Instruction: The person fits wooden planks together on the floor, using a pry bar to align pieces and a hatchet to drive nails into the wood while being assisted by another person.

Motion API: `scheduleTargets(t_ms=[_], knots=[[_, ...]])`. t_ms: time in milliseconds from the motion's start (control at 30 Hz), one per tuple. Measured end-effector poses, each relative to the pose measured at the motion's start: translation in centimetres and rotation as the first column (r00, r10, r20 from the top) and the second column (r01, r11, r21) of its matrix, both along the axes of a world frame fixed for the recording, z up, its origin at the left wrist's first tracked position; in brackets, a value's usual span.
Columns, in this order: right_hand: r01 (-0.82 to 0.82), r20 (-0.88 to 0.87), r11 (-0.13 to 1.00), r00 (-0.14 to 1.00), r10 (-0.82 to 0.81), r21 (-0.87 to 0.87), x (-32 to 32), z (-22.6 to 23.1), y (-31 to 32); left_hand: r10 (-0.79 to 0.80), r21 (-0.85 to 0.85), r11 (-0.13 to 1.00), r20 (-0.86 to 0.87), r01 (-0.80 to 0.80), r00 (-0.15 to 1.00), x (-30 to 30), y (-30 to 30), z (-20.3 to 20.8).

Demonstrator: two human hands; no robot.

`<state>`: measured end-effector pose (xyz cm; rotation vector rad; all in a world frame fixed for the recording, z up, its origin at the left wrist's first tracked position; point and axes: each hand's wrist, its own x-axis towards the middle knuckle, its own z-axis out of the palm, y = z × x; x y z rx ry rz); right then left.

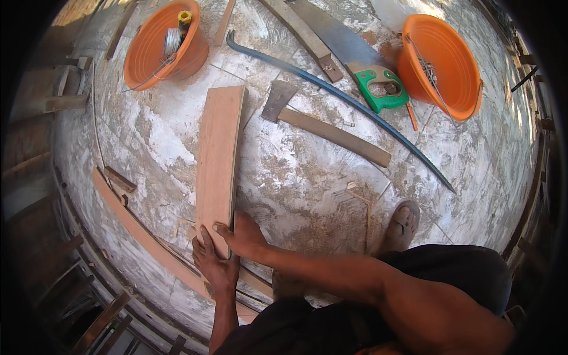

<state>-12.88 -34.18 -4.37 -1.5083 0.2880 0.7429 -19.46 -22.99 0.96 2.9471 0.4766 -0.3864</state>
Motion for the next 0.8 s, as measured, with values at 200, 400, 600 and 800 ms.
scheduleTargets(t_ms=[200, 400, 600, 800], knots=[[-0.104, 0.030, 0.990, 0.994, 0.107, -0.090, 0.3, -3.0, -1.6, 0.044, -0.093, 0.995, 0.034, -0.041, 0.998, -0.5, -1.2, -3.6], [0.050, 0.189, 0.995, 0.982, -0.032, -0.091, 4.5, -2.3, -4.1, 0.068, -0.380, 0.923, 0.015, -0.057, 0.998, 0.1, 1.6, -3.0], [0.350, 0.270, 0.934, 0.909, -0.318, -0.076, 14.5, -1.6, -5.6, 0.076, -0.366, 0.928, -0.010, -0.074, 0.997, 0.3, 1.6, -2.6], [0.332, 0.189, 0.932, 0.934, -0.303, -0.147, 17.9, -2.4, -7.8, 0.108, -0.056, 0.992, -0.012, -0.109, 0.994, -0.2, -2.6, -3.5]])
